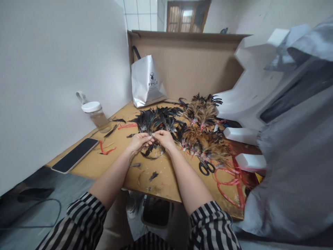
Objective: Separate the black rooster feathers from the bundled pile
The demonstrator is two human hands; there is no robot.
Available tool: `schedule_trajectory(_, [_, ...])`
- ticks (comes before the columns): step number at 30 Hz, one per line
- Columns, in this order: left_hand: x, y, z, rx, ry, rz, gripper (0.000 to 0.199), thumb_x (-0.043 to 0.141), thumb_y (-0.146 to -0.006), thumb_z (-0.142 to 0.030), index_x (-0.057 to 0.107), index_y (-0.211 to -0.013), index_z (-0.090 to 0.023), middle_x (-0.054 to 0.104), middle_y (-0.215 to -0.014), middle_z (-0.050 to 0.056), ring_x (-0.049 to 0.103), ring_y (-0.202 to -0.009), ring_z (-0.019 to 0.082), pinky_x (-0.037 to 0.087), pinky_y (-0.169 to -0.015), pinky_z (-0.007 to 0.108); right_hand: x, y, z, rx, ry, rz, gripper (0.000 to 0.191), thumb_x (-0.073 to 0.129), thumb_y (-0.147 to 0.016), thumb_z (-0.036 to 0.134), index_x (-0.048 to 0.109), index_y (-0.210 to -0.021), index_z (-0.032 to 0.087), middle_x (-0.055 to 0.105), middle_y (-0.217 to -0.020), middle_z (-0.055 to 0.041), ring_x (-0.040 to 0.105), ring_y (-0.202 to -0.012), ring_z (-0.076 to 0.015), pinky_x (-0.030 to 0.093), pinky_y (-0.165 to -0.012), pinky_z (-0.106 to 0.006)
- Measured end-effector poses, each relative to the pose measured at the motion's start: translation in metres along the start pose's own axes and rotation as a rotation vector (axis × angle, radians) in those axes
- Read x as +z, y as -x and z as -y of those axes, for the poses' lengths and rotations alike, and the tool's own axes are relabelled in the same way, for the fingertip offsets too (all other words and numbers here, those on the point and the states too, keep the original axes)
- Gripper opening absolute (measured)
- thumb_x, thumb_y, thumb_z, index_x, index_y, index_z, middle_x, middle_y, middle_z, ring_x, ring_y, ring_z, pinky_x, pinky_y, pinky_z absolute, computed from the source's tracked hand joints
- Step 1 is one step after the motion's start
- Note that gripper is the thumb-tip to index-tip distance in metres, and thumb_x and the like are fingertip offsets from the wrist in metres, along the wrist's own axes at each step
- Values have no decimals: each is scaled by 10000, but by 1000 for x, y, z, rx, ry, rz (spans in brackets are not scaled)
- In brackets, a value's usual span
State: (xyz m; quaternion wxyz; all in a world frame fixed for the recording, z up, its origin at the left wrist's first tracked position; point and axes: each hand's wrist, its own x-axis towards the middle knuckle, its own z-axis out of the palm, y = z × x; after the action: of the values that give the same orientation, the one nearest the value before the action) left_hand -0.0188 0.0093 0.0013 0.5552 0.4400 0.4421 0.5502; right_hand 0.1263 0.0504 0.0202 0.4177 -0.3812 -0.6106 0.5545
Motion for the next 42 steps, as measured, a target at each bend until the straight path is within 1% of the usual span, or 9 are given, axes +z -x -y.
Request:
schedule_trajectory(5, [-3, -2, -2, 25, 60, -59, 189, 677, -628, -259, 597, -684, -98, 659, -712, 71, 550, -511, 54, 411, -451, 135, -49, -9, 3, -103, 470, -156, 216, 594, -610, 349, 640, -661, 143, 562, -539, 5, 419, -439, -71, 318, -448, -198])
schedule_trajectory(10, [-3, -1, -2, 16, 56, -61, 203, 679, -626, -260, 583, -700, -96, 657, -707, 74, 548, -504, 58, 409, -440, 138, -87, -8, 3, -37, 953, -177, 110, 599, -587, 239, 641, -542, 148, 552, -471, -35, 493, -465, -117, 337, -483, -222])
schedule_trajectory(16, [-3, -2, -3, 34, 95, -78, 200, 684, -620, -249, 571, -688, -98, 646, -675, 52, 530, -478, 43, 392, -422, 124, -74, -7, 3, -13, 1074, -104, 146, 573, -628, 271, 653, -561, 169, 604, -546, -63, 550, -535, -149, 350, -516, -233])
schedule_trajectory(20, [-3, -2, -4, 24, 86, -68, 192, 678, -628, -251, 575, -685, -99, 641, -652, 48, 523, -470, 42, 388, -417, 126, -54, -7, -2, 40, 1129, -119, 189, 592, -618, 351, 662, -607, 176, 628, -625, -89, 577, -614, -181, 360, -545, -248])
schedule_trajectory(23, [-3, -2, -3, 14, 87, -75, 195, 677, -629, -253, 570, -685, -100, 643, -665, 49, 527, -474, 43, 388, -417, 129, -48, -6, -8, 83, 1157, -147, 154, 611, -591, 312, 655, -615, 167, 637, -678, -111, 584, -656, -199, 368, -559, -260])
schedule_trajectory(26, [-3, -3, -2, 25, 114, -71, 199, 683, -622, -248, 565, -687, -101, 647, -685, 46, 533, -484, 41, 391, -425, 129, -50, -8, -11, 62, 1018, -122, 97, 600, -583, 242, 615, -547, 153, 607, -572, -71, 554, -579, -155, 359, -526, -233])
schedule_trajectory(30, [-5, -4, 0, 40, 144, -57, 198, 682, -626, -247, 574, -702, -100, 648, -699, 49, 541, -499, 44, 399, -431, 129, -53, -10, -8, 128, 484, -32, 170, 605, -593, 299, 546, -534, 151, 491, -401, 24, 377, -354, -66, 278, -376, -192])
schedule_trajectory(34, [-5, -4, 1, 38, 165, -60, 200, 682, -629, -243, 578, -719, -98, 649, -702, 48, 544, -498, 41, 399, -427, 120, -45, -6, 0, 164, 74, 101, 240, 649, -566, 352, 531, -590, 144, 570, -510, 6, 352, -330, -36, 220, -311, -162])
schedule_trajectory(42, [-4, -2, 2, 7, 107, -1, 188, 659, -659, -254, 599, -738, -94, 664, -741, 74, 569, -519, 54, 404, -430, 123, -20, -1, 2, 58, 4, 78, 277, 669, -567, 390, 548, -626, 148, 446, -394, 69, 331, -337, -32, 223, -341, -154])
